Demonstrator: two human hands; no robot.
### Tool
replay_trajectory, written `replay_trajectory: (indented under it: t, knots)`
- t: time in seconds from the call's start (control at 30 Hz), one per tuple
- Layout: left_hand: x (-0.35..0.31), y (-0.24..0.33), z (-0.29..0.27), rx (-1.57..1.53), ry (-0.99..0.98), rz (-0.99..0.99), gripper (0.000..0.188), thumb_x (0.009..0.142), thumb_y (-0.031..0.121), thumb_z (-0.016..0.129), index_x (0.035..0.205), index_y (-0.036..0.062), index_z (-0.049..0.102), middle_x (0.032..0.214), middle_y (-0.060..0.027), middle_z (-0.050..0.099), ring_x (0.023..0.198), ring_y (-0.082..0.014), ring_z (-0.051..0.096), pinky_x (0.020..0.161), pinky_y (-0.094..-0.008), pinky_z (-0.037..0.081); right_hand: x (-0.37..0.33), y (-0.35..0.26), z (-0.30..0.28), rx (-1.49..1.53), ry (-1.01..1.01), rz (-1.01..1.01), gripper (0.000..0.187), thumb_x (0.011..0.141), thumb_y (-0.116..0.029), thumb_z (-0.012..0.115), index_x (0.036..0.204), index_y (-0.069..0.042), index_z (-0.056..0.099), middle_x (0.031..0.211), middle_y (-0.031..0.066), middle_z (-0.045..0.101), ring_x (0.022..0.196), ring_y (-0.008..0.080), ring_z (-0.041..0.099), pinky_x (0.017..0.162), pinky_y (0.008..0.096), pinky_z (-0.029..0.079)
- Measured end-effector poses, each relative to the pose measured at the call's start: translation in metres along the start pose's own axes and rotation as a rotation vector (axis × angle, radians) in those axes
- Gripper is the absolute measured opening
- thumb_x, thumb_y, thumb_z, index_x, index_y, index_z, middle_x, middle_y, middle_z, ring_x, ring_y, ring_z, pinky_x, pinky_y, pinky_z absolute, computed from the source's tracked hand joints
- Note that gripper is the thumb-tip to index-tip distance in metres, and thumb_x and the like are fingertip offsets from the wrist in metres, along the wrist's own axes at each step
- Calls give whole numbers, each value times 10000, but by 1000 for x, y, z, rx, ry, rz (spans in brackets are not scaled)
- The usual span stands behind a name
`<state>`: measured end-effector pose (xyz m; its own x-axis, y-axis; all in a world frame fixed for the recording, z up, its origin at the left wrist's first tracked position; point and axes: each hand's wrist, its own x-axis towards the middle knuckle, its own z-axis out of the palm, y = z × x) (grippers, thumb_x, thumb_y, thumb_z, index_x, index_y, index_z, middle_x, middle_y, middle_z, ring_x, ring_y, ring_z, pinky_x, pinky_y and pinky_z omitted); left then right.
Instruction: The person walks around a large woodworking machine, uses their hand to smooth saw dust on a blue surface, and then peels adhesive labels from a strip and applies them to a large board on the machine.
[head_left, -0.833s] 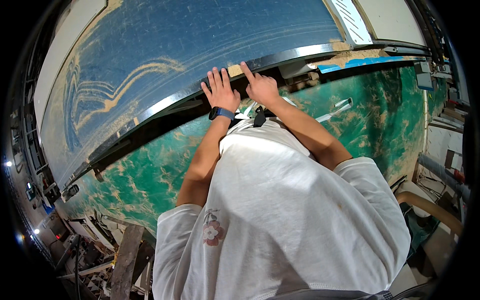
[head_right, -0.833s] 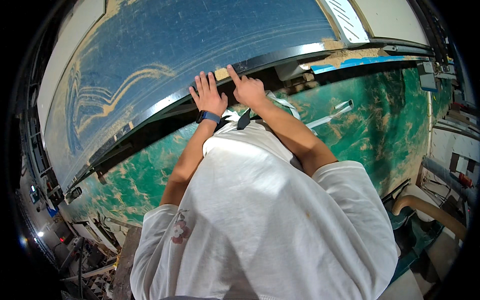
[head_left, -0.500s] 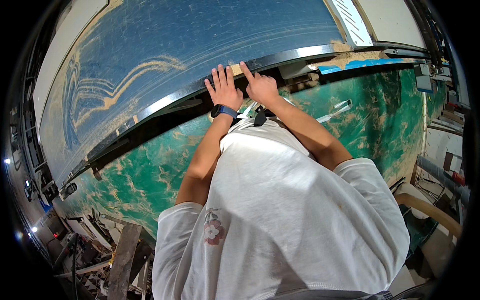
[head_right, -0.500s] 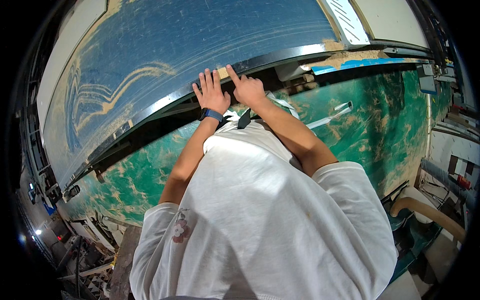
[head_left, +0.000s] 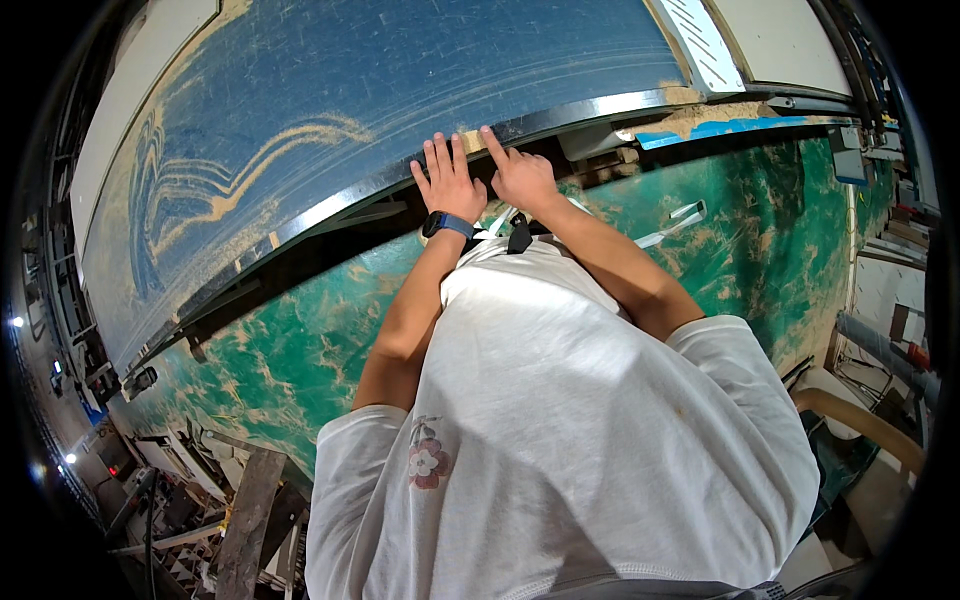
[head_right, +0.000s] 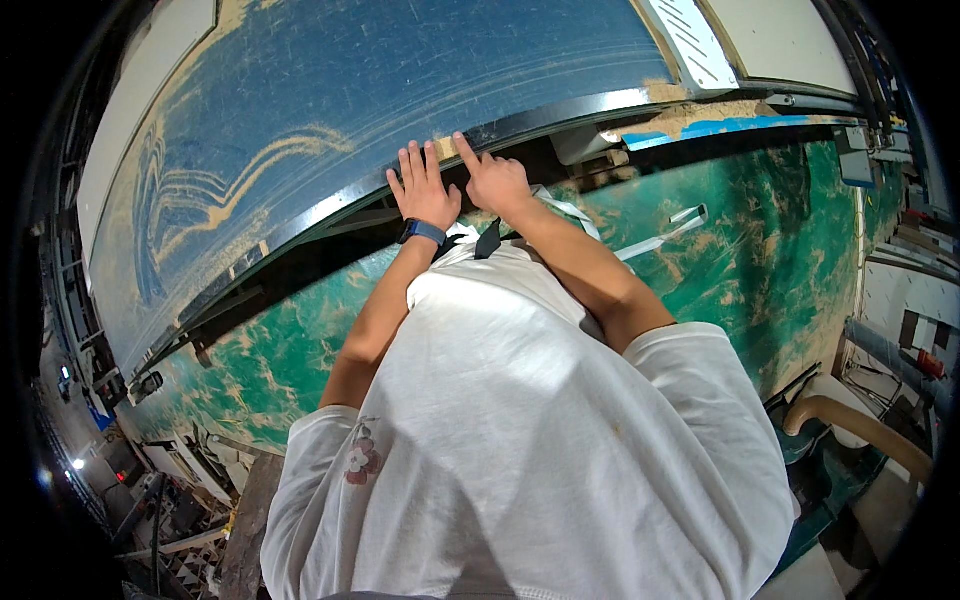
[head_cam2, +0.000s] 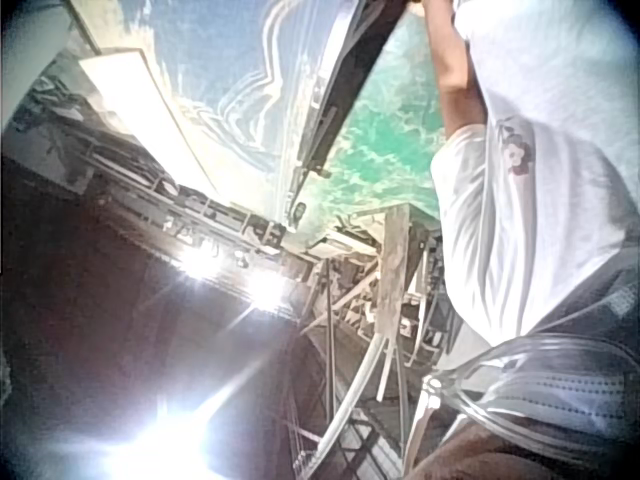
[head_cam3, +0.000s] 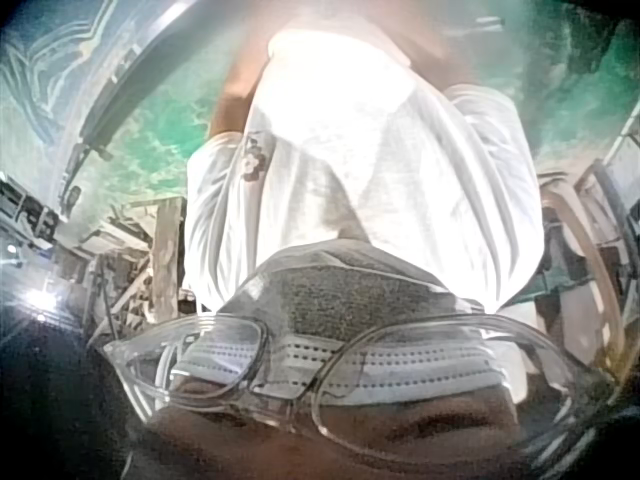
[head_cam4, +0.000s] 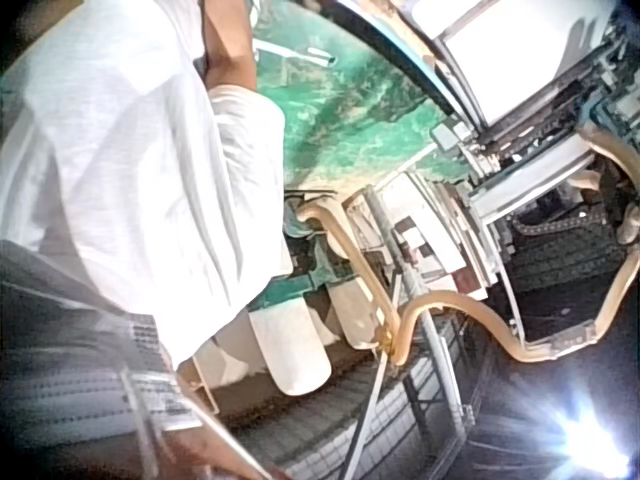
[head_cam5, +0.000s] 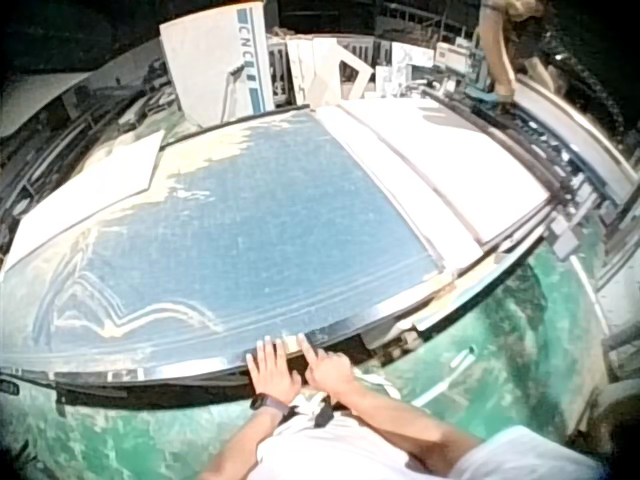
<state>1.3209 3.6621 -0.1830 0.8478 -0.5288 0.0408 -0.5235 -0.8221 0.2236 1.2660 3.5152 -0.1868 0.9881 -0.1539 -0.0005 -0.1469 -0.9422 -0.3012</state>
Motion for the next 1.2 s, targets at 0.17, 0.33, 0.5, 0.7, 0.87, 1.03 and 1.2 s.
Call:
replay_trajectory:
  t: [0.17, 0.33, 0.5, 0.7, 0.87, 1.03, 1.2]
  knots:
    - [0, 3, -3, 101, -33, 11, 851, 775, 264, 627, 1538, 164, 262, 1592, -182, 200, 1482, -368, 142, 1156, -609, 100, 3, -8, -6, 13, -27, -43, 888, 774, -216, 627, 1550, -150, 201, 845, 166, 670, 725, 320, 691, 667, 438, 552]
    - [-1, 0, -6, 72, -33, 14, 858, 780, 280, 641, 1534, 133, 260, 1585, -187, 213, 1477, -371, 157, 1161, -590, 118, 2, -8, -6, 11, -21, -45, 849, 791, -208, 619, 1541, -147, 227, 833, 157, 677, 706, 312, 687, 654, 423, 552]
    - [-7, -27, -2, -104, 119, 78, 850, 780, 300, 671, 1489, 14, 301, 1530, -222, 319, 1424, -406, 275, 1157, -518, 205, -13, 25, -10, 83, 312, -171, 553, 855, -219, 630, 1378, -125, 477, 691, 75, 640, 606, 276, 645, 558, 411, 520]
    - [-75, -93, 7, 32, 205, 101, 814, 698, 175, 712, 1442, 50, 405, 1483, -217, 388, 1382, -402, 334, 1111, -540, 252, -102, 121, 22, -39, 36, 176, 201, 888, -293, 619, 814, -107, 623, 733, 99, 651, 669, 306, 648, 573, 446, 503]
    - [-184, -179, 48, 28, -275, -476, 895, 702, 323, 712, 1473, 38, 356, 1540, -267, 263, 1396, -436, 310, 1130, -451, 324, -156, 205, 14, -26, 98, 676, 315, 873, -268, 612, 1169, -165, 579, 791, 146, 662, 708, 387, 641, 611, 518, 502]
    - [-249, -234, 70, -16, -677, -945, 873, 782, 450, 674, 1482, 39, 352, 1573, -259, 174, 1438, -419, 227, 1157, -437, 276, -93, 259, -56, 169, 288, 689, 822, 844, -179, 602, 1546, -248, 179, 1132, 179, 629, 922, 398, 624, 767, 511, 503]
    - [-193, -183, 35, -116, -500, -801, 782, 835, 345, 667, 1483, 45, 349, 1573, -239, 192, 1438, -393, 240, 1165, -422, 258, -52, 314, -104, 169, 318, 817, 896, 858, -198, 612, 1561, -298, 65, 1304, 177, 579, 1073, 384, 606, 862, 480, 511]
